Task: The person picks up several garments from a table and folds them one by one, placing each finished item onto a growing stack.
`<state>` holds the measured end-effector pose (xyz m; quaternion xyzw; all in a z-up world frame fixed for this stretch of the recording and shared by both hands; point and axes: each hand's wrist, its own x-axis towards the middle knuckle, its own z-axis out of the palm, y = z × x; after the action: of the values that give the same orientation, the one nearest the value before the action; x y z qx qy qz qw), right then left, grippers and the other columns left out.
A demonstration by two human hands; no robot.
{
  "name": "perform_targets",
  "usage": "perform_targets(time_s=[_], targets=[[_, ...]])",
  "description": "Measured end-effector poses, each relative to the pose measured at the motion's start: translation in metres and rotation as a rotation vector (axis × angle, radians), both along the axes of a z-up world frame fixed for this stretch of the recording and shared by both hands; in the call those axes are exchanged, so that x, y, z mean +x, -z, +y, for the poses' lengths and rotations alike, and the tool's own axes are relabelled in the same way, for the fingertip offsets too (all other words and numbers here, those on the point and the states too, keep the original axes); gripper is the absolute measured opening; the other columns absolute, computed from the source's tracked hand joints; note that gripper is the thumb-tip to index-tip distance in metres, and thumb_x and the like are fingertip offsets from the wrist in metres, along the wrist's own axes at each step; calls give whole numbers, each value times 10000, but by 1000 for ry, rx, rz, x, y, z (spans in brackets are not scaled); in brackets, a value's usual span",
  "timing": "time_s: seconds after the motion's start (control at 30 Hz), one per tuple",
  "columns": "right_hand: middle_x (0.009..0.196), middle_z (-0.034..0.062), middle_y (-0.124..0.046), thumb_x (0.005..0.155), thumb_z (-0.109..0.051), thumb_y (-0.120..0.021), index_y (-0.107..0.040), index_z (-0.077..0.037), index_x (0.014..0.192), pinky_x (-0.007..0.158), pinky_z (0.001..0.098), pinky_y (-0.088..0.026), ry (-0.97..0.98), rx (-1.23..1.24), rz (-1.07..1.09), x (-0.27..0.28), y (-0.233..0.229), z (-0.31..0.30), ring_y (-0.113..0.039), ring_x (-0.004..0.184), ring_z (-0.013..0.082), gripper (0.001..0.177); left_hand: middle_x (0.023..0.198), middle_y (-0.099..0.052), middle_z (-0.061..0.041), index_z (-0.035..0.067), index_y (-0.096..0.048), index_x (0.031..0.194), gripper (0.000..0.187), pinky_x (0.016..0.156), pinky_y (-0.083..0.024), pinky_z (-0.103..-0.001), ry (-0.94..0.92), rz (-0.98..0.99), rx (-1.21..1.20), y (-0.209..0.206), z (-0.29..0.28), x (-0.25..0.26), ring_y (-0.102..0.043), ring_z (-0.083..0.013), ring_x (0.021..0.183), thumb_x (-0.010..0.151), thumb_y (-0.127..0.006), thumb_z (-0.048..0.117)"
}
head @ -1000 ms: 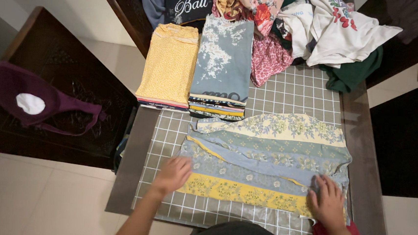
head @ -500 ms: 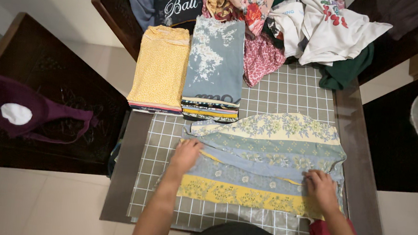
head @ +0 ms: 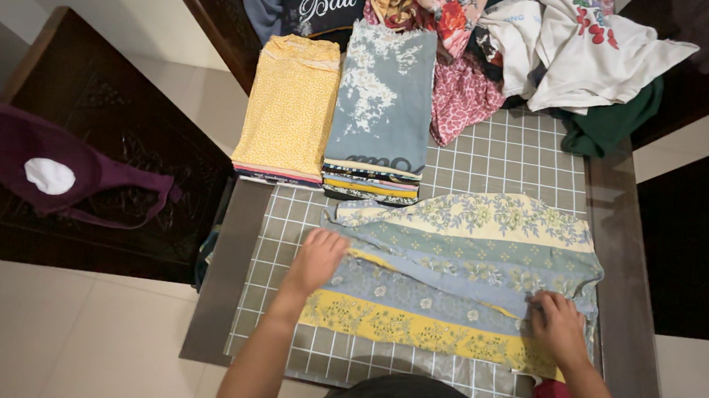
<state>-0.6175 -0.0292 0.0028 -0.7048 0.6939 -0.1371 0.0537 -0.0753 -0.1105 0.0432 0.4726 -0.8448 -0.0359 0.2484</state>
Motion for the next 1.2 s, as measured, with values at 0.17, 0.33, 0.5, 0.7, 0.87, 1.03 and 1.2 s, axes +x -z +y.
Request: perform_targets(time_s=[0.17,0.33,0.5,0.7,0.87,1.03,1.2], targets=[[1261,-5,-641,839,-163,-661,-672,-206,1091,1005,500,-441,-18,-2,4,0,-2,1,-584,1196,283,255,1020,-643,-75,96,-641,1062,161,1043,-416,-462,80,-21,-32,-11,21,8,-598,-287,1058,952,-612,210],[1267,0,-639,824,-153,-656,-678,-210,1100,1010,504,-441,-22,14,8,-1,-1,3,-588,1187,282,283,995,-650,-92,84,-671,971,183,1022,-402,-493,128,-85,54,-6,36,17,-608,-283,1014,883,-692,243],[1308,20,-637,897,-221,-646,-660,-207,1197,1020,518,-445,75,-9,80,-3,8,-12,-580,1234,301,301,1082,-679,-79,105,-682,1013,178,1028,-440,-478,-185,85,113,20,19,16,-630,-295,1049,906,-731,238],[1351,42,-611,862,-247,-667,-625,-208,1269,995,550,-435,24,-87,56,-6,4,-37,-560,1253,320,411,1209,-628,-158,83,-576,1317,636,954,-450,-529,-623,258,272,39,-32,-4,-576,-386,1137,781,-831,313],[1349,45,-609,847,-240,-681,-613,-208,1302,994,541,-458,43,-77,78,-8,7,-69,-557,1252,328,461,1276,-582,-128,117,-561,1298,768,938,-393,-572,-608,215,321,24,-59,-19,-497,-355,1228,641,-900,324],[1356,79,-604,846,-235,-691,-612,-187,1320,1001,539,-474,61,-124,76,-19,10,-127,-557,1249,346,483,1267,-604,-41,221,-589,1301,676,1013,-402,-541,-520,39,396,15,-71,-33,-510,-290,1257,718,-877,406],[1452,186,-543,813,-192,-705,-516,-67,1414,979,584,-432,-30,-176,24,-23,12,-184,-521,1292,407,643,1283,-606,-99,151,-547,1369,734,943,-450,-526,-536,50,336,32,-81,-34,-560,-333,1195,710,-833,298]])
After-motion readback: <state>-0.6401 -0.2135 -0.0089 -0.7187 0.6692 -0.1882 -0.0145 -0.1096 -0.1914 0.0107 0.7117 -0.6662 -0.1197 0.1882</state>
